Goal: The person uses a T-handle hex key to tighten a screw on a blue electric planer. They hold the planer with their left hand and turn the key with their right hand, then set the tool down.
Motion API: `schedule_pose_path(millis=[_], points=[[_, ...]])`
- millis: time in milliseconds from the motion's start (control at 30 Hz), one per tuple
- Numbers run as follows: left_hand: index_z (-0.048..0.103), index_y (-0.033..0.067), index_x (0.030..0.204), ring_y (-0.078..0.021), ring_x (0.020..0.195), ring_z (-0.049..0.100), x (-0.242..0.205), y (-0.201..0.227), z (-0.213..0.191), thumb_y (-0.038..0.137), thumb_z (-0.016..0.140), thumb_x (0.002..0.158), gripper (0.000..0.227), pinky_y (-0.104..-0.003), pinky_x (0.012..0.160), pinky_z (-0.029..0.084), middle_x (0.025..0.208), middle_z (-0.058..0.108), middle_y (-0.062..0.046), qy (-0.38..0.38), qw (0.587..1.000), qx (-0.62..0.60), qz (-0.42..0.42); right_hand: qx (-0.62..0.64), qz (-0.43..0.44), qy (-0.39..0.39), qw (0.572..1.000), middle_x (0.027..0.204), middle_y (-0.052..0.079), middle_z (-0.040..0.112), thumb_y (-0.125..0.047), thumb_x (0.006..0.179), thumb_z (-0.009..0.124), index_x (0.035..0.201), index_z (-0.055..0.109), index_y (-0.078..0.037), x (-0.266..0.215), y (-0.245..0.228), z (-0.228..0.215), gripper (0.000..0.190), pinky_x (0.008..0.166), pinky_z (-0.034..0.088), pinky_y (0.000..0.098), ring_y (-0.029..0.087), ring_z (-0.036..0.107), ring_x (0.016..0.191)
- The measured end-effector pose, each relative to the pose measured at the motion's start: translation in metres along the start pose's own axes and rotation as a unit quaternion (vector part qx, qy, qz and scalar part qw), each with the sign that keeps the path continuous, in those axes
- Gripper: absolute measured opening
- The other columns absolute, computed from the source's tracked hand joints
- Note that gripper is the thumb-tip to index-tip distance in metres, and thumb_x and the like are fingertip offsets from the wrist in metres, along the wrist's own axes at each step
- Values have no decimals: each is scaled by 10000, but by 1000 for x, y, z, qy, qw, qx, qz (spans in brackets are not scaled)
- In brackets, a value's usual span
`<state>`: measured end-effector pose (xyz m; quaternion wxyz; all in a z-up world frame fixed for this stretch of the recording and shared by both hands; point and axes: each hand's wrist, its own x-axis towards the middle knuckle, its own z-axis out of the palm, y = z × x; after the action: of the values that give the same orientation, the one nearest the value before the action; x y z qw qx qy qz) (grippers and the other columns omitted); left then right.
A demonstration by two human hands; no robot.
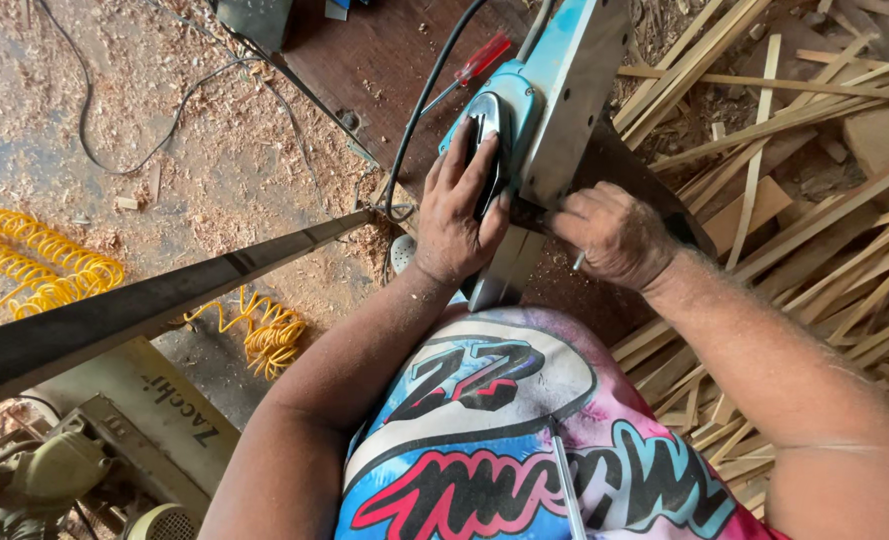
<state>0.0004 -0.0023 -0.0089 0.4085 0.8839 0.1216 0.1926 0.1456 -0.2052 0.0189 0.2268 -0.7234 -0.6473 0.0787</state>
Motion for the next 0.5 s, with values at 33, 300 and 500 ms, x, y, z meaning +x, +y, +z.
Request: schedule_pose_path(millis=[33, 300, 500], points=[[442, 147, 1579, -446, 1454, 492, 0, 0, 0, 322, 625, 998, 633, -518, 1240, 415, 1667, 347, -220, -3, 1000, 4, -1, 30, 31, -9, 999, 782, 125, 650, -44, 762, 689, 813, 675, -50, 3, 2, 0, 53, 664, 554, 439, 311, 671, 730], [443, 147, 1579, -445, 1457, 490, 2, 2, -4, 287, 637, 982, 643, -516, 1245, 408, 1672, 337, -227, -10, 1000, -2, 2, 199, 302, -49, 931, 838, 158, 698, -77, 879, 689, 980, 647, 8, 17, -6, 3, 139, 679, 561, 390, 263, 721, 794], [453, 164, 1571, -434, 1499, 476, 2, 4, -6, 257, 643, 957, 649, -521, 1275, 382, 1676, 336, -212, -7, 1000, -10, 3, 280, 243, -46, 928, 859, 140, 686, -10, 837, 661, 1013, 635, 19, 8, -8, -11, 180, 665, 552, 375, 254, 700, 780]])
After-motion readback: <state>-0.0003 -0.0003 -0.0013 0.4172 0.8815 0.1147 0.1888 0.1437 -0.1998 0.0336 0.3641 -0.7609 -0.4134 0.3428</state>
